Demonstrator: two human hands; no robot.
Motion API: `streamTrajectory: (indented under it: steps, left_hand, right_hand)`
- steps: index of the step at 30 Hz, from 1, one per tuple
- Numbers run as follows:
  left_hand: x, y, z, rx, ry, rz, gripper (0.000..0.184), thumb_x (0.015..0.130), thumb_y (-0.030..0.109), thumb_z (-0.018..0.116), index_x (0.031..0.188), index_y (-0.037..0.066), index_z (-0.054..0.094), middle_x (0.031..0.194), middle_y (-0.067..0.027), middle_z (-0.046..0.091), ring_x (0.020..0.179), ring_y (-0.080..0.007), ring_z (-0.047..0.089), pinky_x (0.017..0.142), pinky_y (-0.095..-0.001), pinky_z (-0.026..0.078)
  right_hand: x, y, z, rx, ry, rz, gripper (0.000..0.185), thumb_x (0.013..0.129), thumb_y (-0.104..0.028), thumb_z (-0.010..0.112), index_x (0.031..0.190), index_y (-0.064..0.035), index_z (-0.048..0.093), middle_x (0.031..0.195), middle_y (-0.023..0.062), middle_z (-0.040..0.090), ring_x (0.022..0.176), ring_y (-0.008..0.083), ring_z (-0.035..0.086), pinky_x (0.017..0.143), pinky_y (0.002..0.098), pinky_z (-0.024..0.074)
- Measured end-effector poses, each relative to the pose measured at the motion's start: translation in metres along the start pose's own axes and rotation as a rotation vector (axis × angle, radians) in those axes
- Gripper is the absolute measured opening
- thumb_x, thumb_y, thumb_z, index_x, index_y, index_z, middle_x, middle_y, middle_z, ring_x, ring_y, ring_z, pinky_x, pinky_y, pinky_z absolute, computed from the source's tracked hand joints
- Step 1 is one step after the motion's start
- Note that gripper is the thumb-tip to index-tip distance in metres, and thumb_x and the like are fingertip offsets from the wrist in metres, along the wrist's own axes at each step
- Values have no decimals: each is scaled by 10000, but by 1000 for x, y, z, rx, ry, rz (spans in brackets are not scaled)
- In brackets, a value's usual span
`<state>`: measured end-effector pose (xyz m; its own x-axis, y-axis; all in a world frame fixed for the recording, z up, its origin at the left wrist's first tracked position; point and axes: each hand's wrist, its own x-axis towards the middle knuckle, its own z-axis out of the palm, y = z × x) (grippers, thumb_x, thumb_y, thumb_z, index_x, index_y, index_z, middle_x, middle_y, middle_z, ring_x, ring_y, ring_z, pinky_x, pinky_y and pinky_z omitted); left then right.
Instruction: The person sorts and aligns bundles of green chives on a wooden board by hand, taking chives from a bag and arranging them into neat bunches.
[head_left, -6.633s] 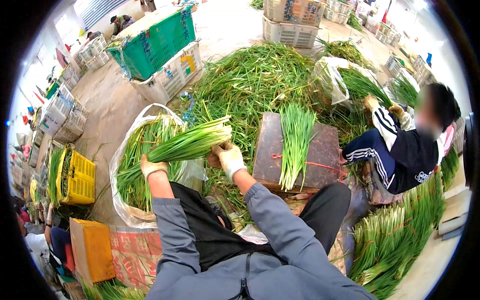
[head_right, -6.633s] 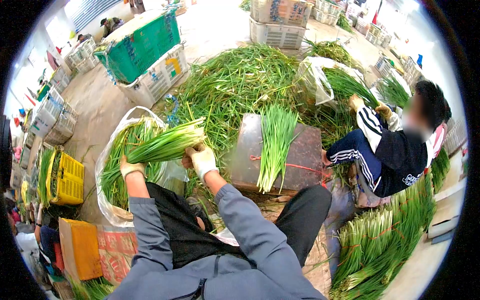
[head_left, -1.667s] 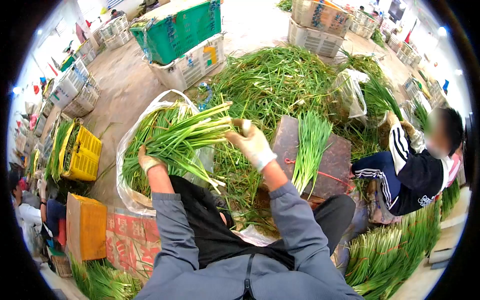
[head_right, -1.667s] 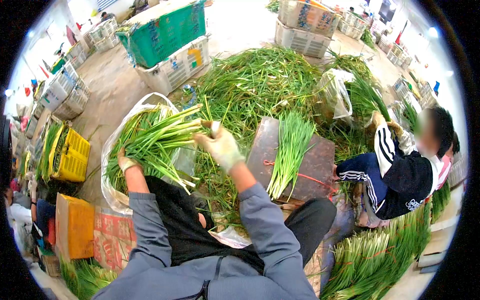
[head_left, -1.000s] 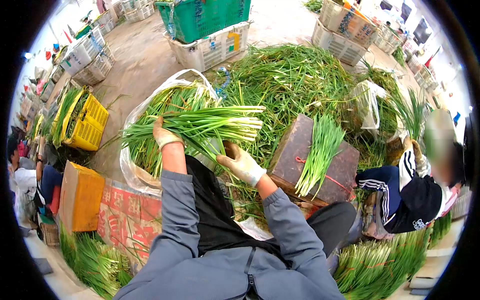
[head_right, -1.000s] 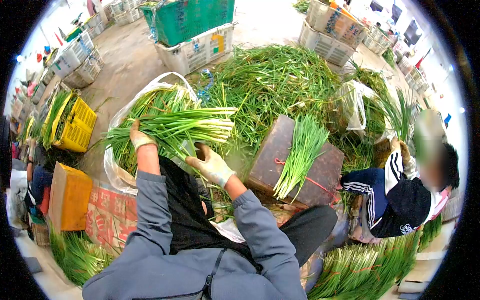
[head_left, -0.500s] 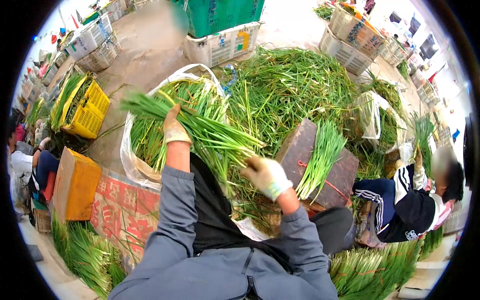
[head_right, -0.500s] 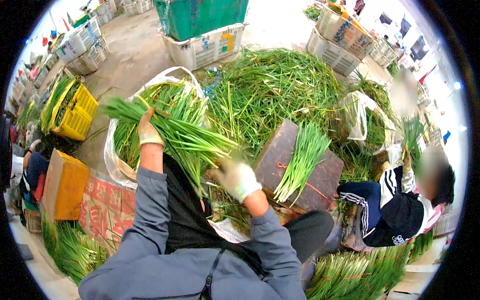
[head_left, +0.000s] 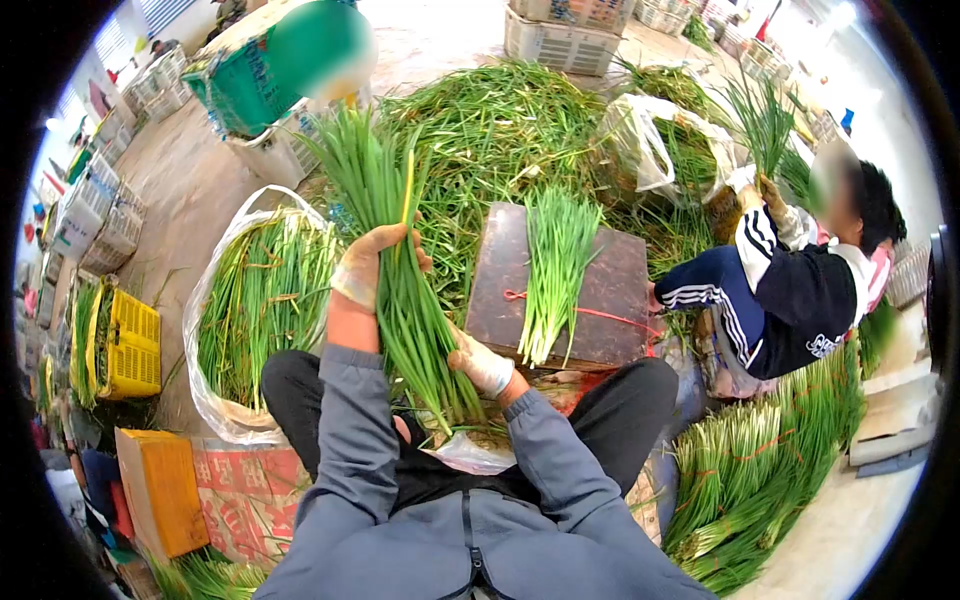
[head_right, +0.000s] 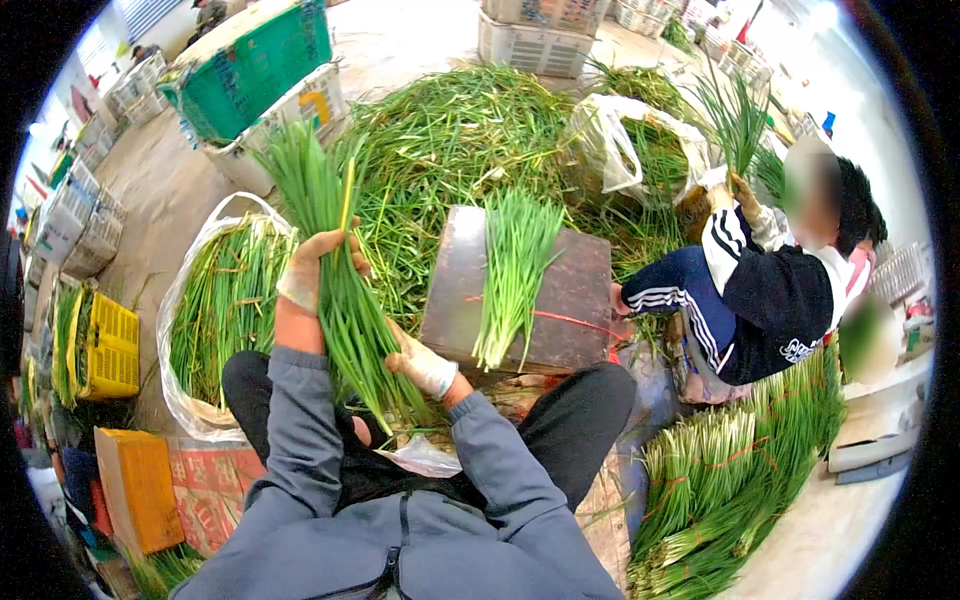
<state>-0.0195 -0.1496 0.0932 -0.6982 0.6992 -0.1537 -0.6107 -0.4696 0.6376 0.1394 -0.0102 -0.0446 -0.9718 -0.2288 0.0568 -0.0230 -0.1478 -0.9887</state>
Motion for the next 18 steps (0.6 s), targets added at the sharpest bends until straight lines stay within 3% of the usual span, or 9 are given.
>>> streamTrajectory:
  steps: [5, 6, 7, 11, 13, 14, 16, 17, 18]
  left_hand:
    - [73, -68, 0, -113, -67, -174, 276, 867, 175, 707, 1063, -15, 671, 845, -111, 710, 729, -251, 715, 768, -438, 605]
    - [88, -86, -4, -88, -44, -208, 392, 905, 192, 668, 1235, -8, 599, 868, -77, 711, 677, -212, 698, 687, -384, 559]
    - [99, -98, 0, -42, -111, -220, 368, 909, 197, 659, 1216, -1, 609, 869, -74, 710, 677, -207, 696, 671, -379, 556]
    - [138, -131, -4, 90, -17, -360, 333, 930, 314, 639, 1155, 67, 645, 913, -53, 724, 717, -186, 689, 659, -368, 582]
    - [149, -139, -7, 335, 138, -306, 580, 937, 475, 605, 1331, 52, 561, 1208, -172, 669, 1023, -289, 670, 873, -449, 548]
    - [147, -139, -14, 335, 147, -303, 580, 937, 475, 605, 1331, 52, 561, 1208, -172, 669, 1023, -289, 670, 873, -449, 548]
    - [136, -141, -27, 657, 437, -246, 847, 929, 630, 524, 1525, 59, 337, 1493, -271, 418, 1357, -412, 435, 1131, -515, 336]
    - [104, -132, -8, 387, 420, -368, 941, 936, 684, 446, 1593, 101, 109, 1602, -283, 175, 1490, -451, 146, 1216, -506, 116]
    - [99, -150, -62, 505, 433, -403, 946, 940, 693, 426, 1590, 87, 101, 1582, -302, 212, 1482, -457, 175, 1207, -528, 144]
  right_hand:
    - [-43, 15, -4, 281, 194, -41, 980, 806, -360, 703, 1566, -15, 189, 1510, 91, 402, 1376, 177, 362, 1154, 311, 258]
    - [-48, 23, -5, 322, 236, 1, 1017, 781, -495, 732, 1545, -22, 257, 1489, 80, 429, 1350, 177, 390, 1142, 321, 282]
    - [-53, 31, -8, 367, 272, 45, 1069, 756, -631, 762, 1523, -29, 325, 1469, 68, 456, 1325, 176, 419, 1130, 332, 306]
    - [-69, 0, -32, 710, 369, 187, 585, 819, -194, 742, 1333, -12, 532, 1203, 58, 640, 1058, 159, 607, 975, 323, 473]
    - [-64, -5, -43, 598, 480, 167, 450, 845, -191, 752, 1235, -19, 606, 1083, 54, 687, 949, 157, 648, 879, 309, 526]
    - [-62, -6, -51, 592, 532, 236, 450, 842, -214, 744, 1227, -19, 614, 1094, 47, 683, 966, 166, 639, 905, 313, 501]
    - [-57, 13, -67, 588, 633, 375, 377, 860, -234, 730, 1160, -19, 656, 1044, 46, 697, 913, 175, 652, 872, 320, 514]
    - [-56, 29, -76, 637, 653, 413, 319, 872, -213, 723, 1124, -24, 674, 993, 57, 708, 829, 184, 673, 790, 336, 555]
    - [-55, 37, -82, 677, 688, 437, 319, 875, -214, 723, 1125, -23, 674, 982, 64, 710, 813, 192, 680, 765, 345, 565]
